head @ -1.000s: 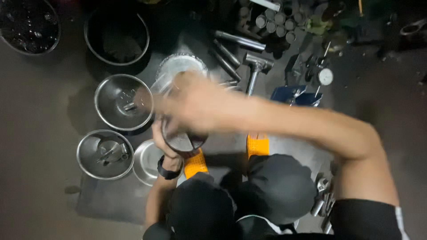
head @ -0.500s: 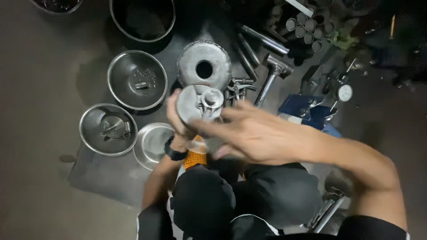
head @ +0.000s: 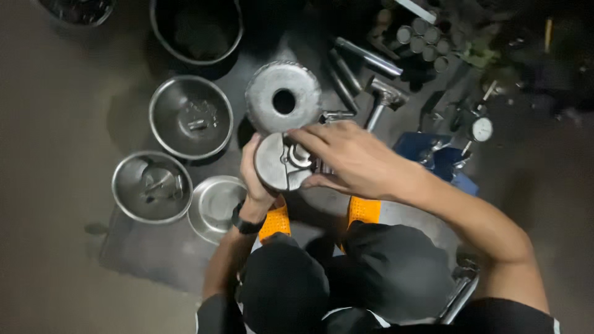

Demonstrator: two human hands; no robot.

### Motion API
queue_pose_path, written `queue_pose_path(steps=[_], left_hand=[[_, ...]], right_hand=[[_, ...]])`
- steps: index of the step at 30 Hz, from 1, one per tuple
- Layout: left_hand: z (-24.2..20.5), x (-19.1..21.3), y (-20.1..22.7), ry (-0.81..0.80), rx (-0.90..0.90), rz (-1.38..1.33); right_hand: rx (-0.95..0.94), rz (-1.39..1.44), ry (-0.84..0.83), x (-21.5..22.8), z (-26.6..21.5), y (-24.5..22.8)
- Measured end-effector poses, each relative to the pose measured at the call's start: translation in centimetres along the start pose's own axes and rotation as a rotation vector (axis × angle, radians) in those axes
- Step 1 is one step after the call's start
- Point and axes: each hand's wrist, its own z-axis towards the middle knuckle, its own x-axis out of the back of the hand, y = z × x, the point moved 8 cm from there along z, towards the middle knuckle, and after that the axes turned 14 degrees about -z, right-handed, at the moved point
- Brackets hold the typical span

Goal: The person assembles metal components on a workbench, using a wrench to tighten a bolt on a cylindrical part. They handle various metal pieces, including rods and bowls, and place them into containers. The person also uses a hammer to adjust a metal piece.

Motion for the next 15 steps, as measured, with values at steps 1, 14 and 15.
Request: queue_pose_path(steps=[1,14,15], left_hand=[[-0.9,-1.8,-0.1,-0.077,0.008,0.064],[-3.4,-0.7,-2.3,-0.527,-0.349,0.857],[-3.5,-1.0,-2.2,-0.533,-0.352,0.859]], right_hand=[[-0.081,0.182,-0.035,-0.7,-0.2,0.4],[-0.235,0.618,0.292,-5.8,-6.6,-0.6],[-0.234,0.614,0.297,-5.8,-6.8,-0.6]])
